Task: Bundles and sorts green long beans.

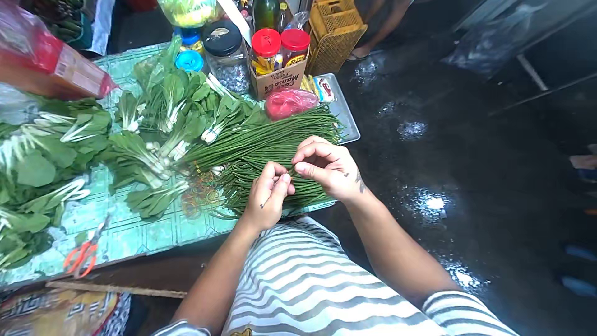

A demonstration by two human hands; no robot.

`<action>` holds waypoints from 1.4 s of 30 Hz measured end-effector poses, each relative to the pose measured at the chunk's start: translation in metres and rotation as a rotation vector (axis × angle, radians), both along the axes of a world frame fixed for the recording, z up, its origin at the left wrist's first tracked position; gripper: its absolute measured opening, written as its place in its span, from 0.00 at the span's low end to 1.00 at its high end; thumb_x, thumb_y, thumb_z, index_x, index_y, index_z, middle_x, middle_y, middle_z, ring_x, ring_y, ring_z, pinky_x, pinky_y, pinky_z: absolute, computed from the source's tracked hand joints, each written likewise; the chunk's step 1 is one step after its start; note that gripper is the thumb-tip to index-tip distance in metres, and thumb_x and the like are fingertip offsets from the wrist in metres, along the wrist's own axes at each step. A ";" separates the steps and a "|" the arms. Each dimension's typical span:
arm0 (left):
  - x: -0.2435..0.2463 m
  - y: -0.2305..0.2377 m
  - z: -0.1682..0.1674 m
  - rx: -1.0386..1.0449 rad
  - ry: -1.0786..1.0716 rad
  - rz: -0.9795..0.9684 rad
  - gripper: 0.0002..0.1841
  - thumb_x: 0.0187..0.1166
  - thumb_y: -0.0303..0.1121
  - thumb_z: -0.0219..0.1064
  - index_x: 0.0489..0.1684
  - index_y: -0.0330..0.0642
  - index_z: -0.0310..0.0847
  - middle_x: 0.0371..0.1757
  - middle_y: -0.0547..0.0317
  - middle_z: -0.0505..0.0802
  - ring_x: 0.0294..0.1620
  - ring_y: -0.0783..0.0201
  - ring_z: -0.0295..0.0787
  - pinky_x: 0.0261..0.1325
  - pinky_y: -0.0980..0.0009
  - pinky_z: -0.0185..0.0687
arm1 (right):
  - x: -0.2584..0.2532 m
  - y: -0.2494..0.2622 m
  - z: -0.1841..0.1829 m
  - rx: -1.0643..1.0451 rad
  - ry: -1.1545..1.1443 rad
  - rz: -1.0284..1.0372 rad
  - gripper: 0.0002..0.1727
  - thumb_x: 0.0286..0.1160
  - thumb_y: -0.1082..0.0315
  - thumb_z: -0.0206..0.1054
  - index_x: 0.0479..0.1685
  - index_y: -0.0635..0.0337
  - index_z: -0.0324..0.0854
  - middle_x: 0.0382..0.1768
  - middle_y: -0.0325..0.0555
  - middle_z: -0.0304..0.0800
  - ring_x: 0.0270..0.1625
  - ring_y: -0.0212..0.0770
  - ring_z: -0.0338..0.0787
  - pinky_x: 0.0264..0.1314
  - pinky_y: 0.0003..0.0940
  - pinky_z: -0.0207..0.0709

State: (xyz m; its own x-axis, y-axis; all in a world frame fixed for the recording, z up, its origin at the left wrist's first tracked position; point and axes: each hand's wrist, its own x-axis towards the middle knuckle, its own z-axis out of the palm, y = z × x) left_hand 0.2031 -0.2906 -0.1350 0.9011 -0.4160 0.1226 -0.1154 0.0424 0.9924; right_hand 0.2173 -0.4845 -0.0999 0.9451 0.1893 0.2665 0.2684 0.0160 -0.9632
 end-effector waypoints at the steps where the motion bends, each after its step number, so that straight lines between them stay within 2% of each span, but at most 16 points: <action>1: 0.001 0.002 -0.001 -0.090 0.072 -0.041 0.12 0.93 0.34 0.44 0.52 0.39 0.73 0.32 0.56 0.89 0.29 0.68 0.82 0.34 0.73 0.78 | 0.000 0.000 0.001 0.002 0.002 -0.001 0.05 0.70 0.76 0.71 0.41 0.63 0.89 0.47 0.46 0.87 0.39 0.36 0.88 0.37 0.27 0.87; 5: 0.003 0.004 0.002 -0.377 0.313 -0.046 0.07 0.91 0.29 0.53 0.54 0.40 0.77 0.38 0.47 0.91 0.28 0.67 0.84 0.31 0.76 0.79 | 0.001 0.002 0.003 0.004 -0.032 0.014 0.04 0.69 0.77 0.73 0.39 0.64 0.90 0.46 0.46 0.87 0.41 0.36 0.88 0.39 0.27 0.88; 12: 0.003 0.010 0.002 -0.404 0.274 -0.064 0.10 0.88 0.28 0.58 0.62 0.38 0.77 0.42 0.46 0.91 0.30 0.66 0.85 0.35 0.73 0.82 | 0.001 0.008 0.004 0.019 -0.046 0.019 0.06 0.72 0.75 0.71 0.45 0.63 0.89 0.48 0.47 0.86 0.43 0.38 0.88 0.41 0.30 0.89; 14: 0.003 0.011 0.007 -0.457 0.310 -0.022 0.10 0.89 0.29 0.58 0.61 0.39 0.78 0.39 0.49 0.91 0.29 0.67 0.84 0.35 0.73 0.82 | 0.000 0.014 0.000 0.038 -0.065 0.071 0.25 0.73 0.60 0.75 0.67 0.58 0.77 0.55 0.46 0.83 0.49 0.40 0.87 0.47 0.35 0.87; 16: 0.005 0.016 0.023 -0.551 0.356 0.005 0.13 0.92 0.37 0.53 0.64 0.44 0.78 0.36 0.55 0.89 0.30 0.69 0.83 0.36 0.73 0.81 | 0.001 0.032 -0.009 0.003 -0.045 0.170 0.56 0.60 0.37 0.80 0.88 0.50 0.55 0.68 0.43 0.79 0.63 0.40 0.83 0.63 0.39 0.83; 17: 0.007 0.019 0.035 -0.589 0.362 0.009 0.16 0.93 0.43 0.51 0.65 0.47 0.78 0.33 0.60 0.86 0.29 0.70 0.80 0.36 0.73 0.80 | -0.003 0.045 -0.019 -0.006 -0.015 0.251 0.62 0.56 0.35 0.82 0.91 0.50 0.51 0.69 0.42 0.79 0.67 0.38 0.83 0.69 0.40 0.82; 18: 0.009 0.024 0.048 -0.631 0.343 0.017 0.18 0.93 0.47 0.49 0.65 0.49 0.78 0.30 0.63 0.83 0.27 0.70 0.78 0.34 0.73 0.79 | -0.009 0.057 -0.034 0.005 0.031 0.344 0.56 0.57 0.39 0.84 0.87 0.52 0.59 0.66 0.40 0.83 0.66 0.35 0.85 0.71 0.39 0.83; 19: 0.013 0.032 0.062 -0.667 0.290 0.030 0.20 0.93 0.49 0.48 0.64 0.49 0.78 0.28 0.65 0.80 0.25 0.70 0.76 0.32 0.73 0.78 | -0.015 0.066 -0.049 0.023 0.104 0.428 0.40 0.61 0.49 0.85 0.73 0.57 0.74 0.57 0.39 0.90 0.58 0.32 0.89 0.65 0.37 0.86; 21: 0.025 0.054 0.087 -0.738 0.163 0.106 0.22 0.93 0.52 0.44 0.61 0.48 0.76 0.27 0.65 0.77 0.22 0.68 0.74 0.28 0.73 0.76 | -0.020 0.069 -0.070 -0.080 0.275 0.568 0.17 0.74 0.59 0.76 0.54 0.62 0.87 0.37 0.39 0.95 0.35 0.31 0.93 0.42 0.34 0.91; 23: 0.037 0.089 0.096 -0.810 0.077 0.209 0.23 0.93 0.54 0.41 0.61 0.47 0.75 0.28 0.62 0.77 0.22 0.66 0.74 0.26 0.72 0.76 | -0.018 0.053 -0.081 -0.192 0.333 0.626 0.13 0.81 0.58 0.69 0.48 0.59 0.87 0.30 0.39 0.92 0.26 0.34 0.89 0.31 0.35 0.89; 26: 0.045 0.146 0.080 -0.885 0.043 0.374 0.27 0.93 0.56 0.34 0.61 0.50 0.77 0.29 0.63 0.78 0.22 0.67 0.75 0.26 0.73 0.77 | -0.011 0.013 -0.085 -0.349 0.310 0.537 0.13 0.78 0.54 0.70 0.43 0.53 0.87 0.27 0.36 0.88 0.23 0.32 0.85 0.25 0.34 0.83; 29: 0.037 0.194 0.050 -0.863 0.074 0.670 0.32 0.92 0.59 0.24 0.54 0.56 0.77 0.27 0.70 0.77 0.21 0.72 0.72 0.26 0.76 0.74 | -0.005 -0.021 -0.071 -0.592 0.142 0.415 0.18 0.76 0.47 0.68 0.44 0.53 0.88 0.30 0.35 0.90 0.29 0.28 0.87 0.32 0.34 0.83; 32: 0.033 0.217 -0.005 -0.893 0.130 0.735 0.28 0.94 0.55 0.27 0.55 0.57 0.78 0.36 0.69 0.83 0.36 0.69 0.83 0.46 0.68 0.84 | 0.024 -0.042 -0.039 -0.812 0.017 0.371 0.26 0.81 0.40 0.61 0.47 0.56 0.87 0.27 0.42 0.88 0.28 0.37 0.86 0.32 0.45 0.82; 38: 0.068 0.196 -0.064 -0.929 0.215 0.918 0.21 0.96 0.45 0.36 0.59 0.53 0.78 0.44 0.65 0.90 0.50 0.61 0.90 0.62 0.52 0.86 | 0.122 -0.055 -0.012 -1.005 -0.010 0.297 0.11 0.82 0.62 0.69 0.49 0.60 0.88 0.33 0.51 0.91 0.36 0.51 0.91 0.44 0.62 0.84; 40: 0.087 0.193 -0.072 -0.738 0.187 1.012 0.15 0.97 0.41 0.42 0.70 0.54 0.69 0.55 0.62 0.89 0.55 0.60 0.88 0.61 0.56 0.85 | 0.156 -0.051 -0.018 -1.069 0.013 0.282 0.10 0.82 0.63 0.70 0.48 0.61 0.89 0.36 0.55 0.92 0.41 0.56 0.92 0.50 0.67 0.82; 42: 0.106 0.193 -0.086 -0.435 0.152 1.088 0.17 0.93 0.31 0.53 0.77 0.45 0.61 0.57 0.53 0.90 0.49 0.60 0.91 0.53 0.60 0.88 | 0.190 -0.048 -0.031 -1.181 0.096 0.251 0.12 0.84 0.63 0.69 0.53 0.62 0.89 0.48 0.61 0.93 0.56 0.63 0.91 0.66 0.70 0.76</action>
